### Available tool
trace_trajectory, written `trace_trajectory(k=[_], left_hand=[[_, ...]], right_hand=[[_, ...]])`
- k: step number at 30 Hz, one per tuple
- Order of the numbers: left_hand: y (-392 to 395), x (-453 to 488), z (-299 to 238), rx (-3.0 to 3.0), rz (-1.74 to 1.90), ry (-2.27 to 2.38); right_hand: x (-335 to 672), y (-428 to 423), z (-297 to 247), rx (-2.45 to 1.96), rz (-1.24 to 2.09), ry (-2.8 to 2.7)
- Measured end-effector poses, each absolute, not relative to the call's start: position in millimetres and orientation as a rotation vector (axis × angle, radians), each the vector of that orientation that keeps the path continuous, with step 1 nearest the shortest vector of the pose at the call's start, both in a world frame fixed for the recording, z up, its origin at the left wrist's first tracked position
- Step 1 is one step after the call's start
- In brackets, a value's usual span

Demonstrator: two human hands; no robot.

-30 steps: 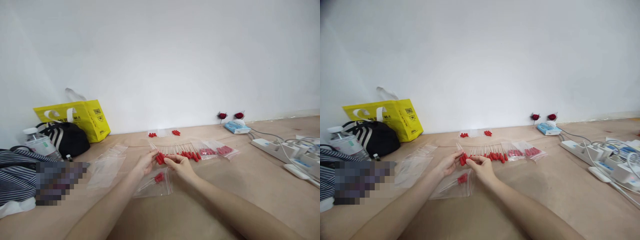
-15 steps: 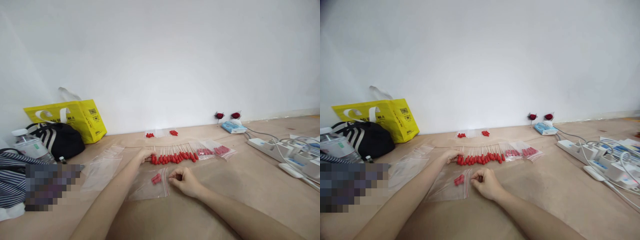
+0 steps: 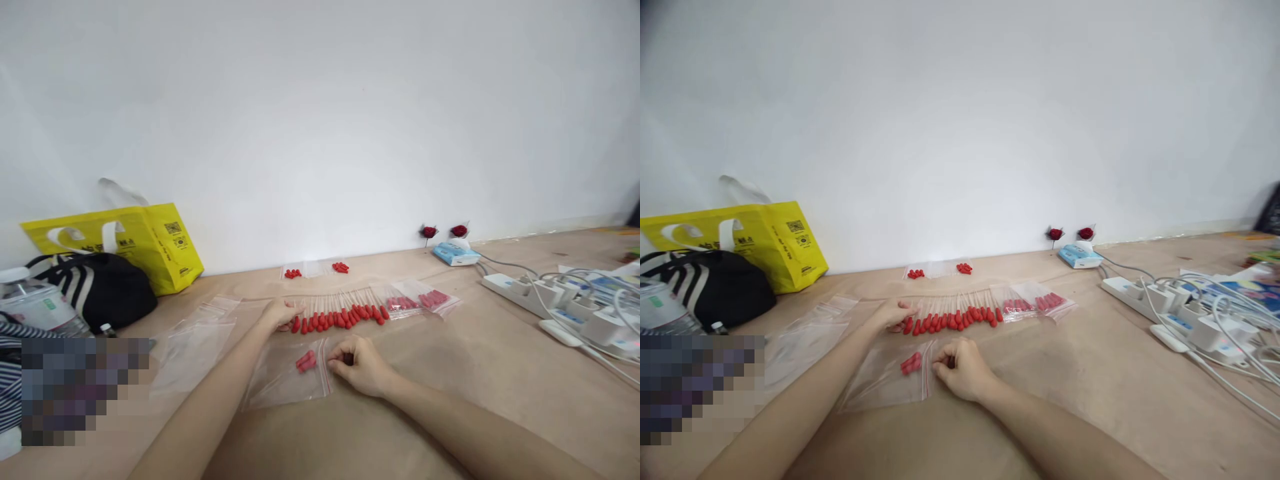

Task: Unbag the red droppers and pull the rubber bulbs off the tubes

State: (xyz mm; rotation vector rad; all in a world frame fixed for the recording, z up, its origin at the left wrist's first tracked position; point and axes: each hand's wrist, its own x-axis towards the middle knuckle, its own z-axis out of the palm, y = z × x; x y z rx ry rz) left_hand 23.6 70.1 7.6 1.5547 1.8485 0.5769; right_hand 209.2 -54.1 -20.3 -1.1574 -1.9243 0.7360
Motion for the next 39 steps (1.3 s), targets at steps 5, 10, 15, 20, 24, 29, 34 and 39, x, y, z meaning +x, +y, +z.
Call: trace_trajectory(k=[5, 10, 15, 20, 24, 29, 34, 39], left_hand=[[56, 19, 14, 1.391, 0.561, 1.787], [44, 22, 19, 1.313, 0.597, 1.694], [42, 26, 18, 1.334, 0.638, 1.735], [45, 25, 14, 1.430, 0.638, 1.822], [49, 22, 11, 1.520, 0.620, 1.848], [36, 15, 18, 1.713, 0.707, 1.884], [-24, -4, 19, 2.238, 0.800, 1.563], [-70, -13, -2, 2.429, 0.535, 1.363]], right_hand=[[208, -54, -18, -1.132, 0.738, -1.927], [205, -50, -17, -1.135, 0.709, -1.964], [202, -45, -14, -1.102, 0.630, -2.021], [198, -43, -12, -1.103, 0.622, -2.040], [196, -41, -13, -1.101, 0.634, -1.995], [195, -39, -15, -0.991, 0.699, -1.951], [196, -40, -16, -0.997, 0.643, -2.070], [201, -44, -15, -1.086, 0.585, -2.159]])
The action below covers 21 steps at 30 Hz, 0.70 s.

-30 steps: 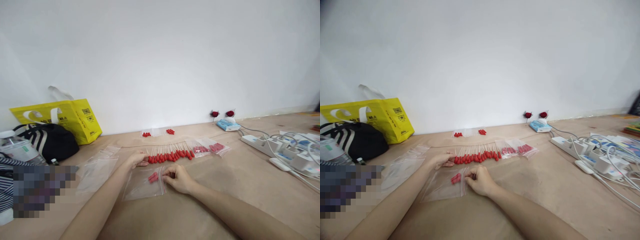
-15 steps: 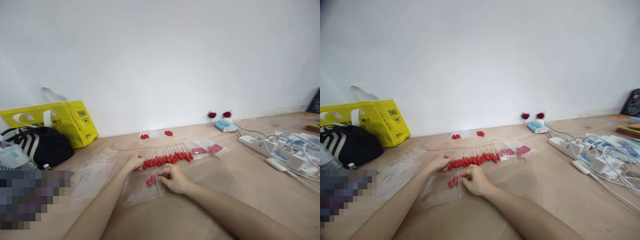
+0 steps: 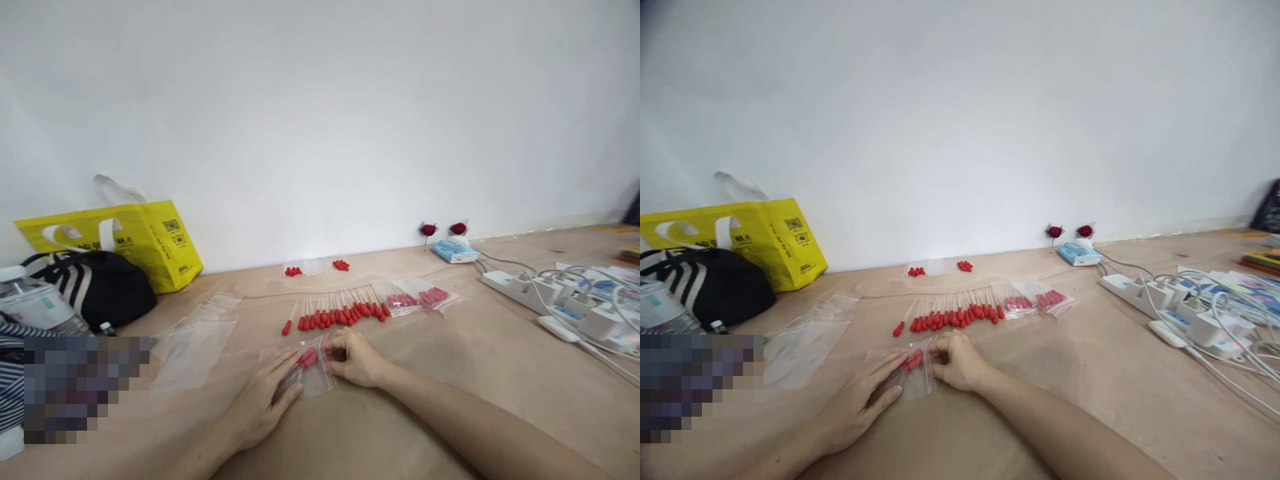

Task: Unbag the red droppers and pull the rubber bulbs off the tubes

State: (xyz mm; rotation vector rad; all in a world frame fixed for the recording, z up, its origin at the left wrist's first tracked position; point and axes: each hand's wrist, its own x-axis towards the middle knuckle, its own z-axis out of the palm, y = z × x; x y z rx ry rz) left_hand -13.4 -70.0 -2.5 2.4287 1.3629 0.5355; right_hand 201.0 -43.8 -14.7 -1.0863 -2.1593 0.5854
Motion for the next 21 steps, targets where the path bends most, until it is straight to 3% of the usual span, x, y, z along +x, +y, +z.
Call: trace_trajectory(k=[12, 21], left_hand=[[-74, 13, -6, 2.491, 0.450, 1.217], [-70, 2, -18, 2.483, 0.424, 1.263]], right_hand=[[215, -54, -16, -1.182, 0.630, -2.082], [215, -55, -20, -1.082, 0.970, -1.937]])
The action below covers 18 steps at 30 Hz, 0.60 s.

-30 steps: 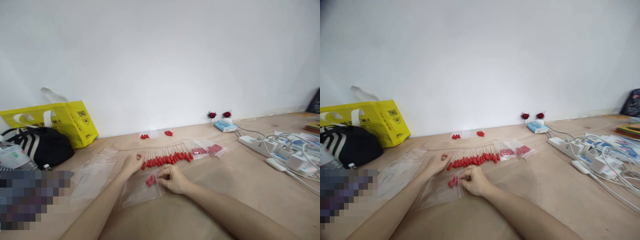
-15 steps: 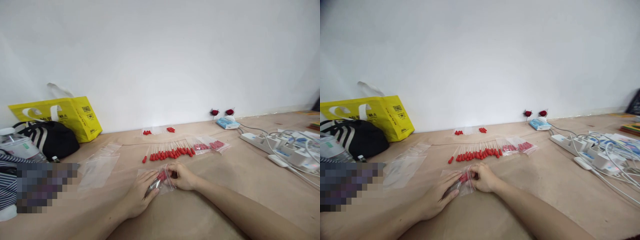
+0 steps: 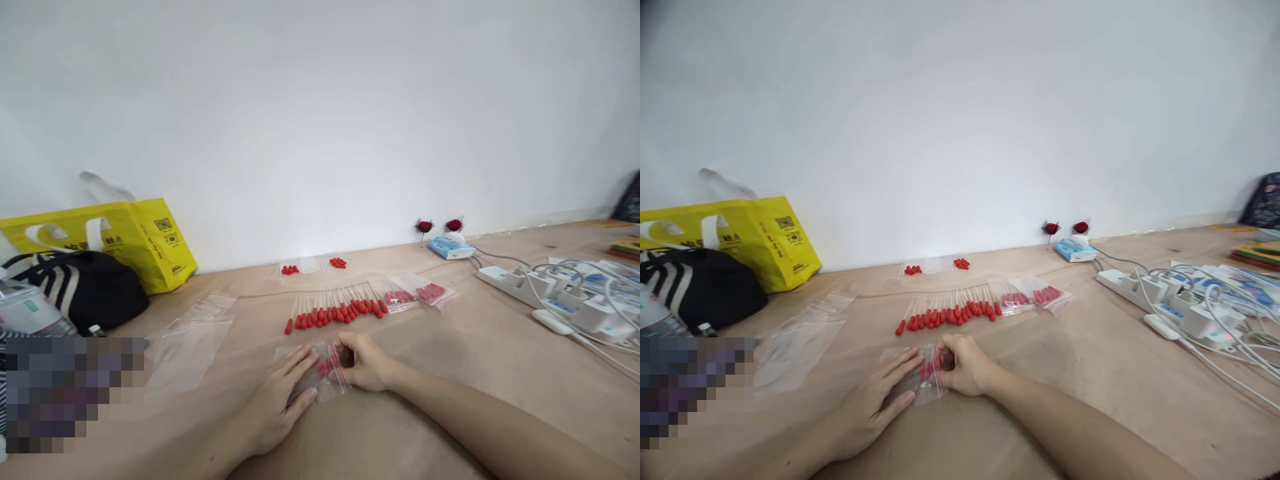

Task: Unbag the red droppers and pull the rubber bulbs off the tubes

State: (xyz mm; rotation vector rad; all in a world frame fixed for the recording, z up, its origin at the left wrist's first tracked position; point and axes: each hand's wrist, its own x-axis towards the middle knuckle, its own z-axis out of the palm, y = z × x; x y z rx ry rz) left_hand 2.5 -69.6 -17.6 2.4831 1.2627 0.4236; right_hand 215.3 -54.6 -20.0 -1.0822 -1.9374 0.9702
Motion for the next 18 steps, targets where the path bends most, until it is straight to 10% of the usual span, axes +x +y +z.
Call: trace_trajectory(k=[18], left_hand=[[-69, 4, 9, 2.265, 0.669, 1.359]], right_hand=[[319, -60, -16, -0.941, 1.503, -0.898]])
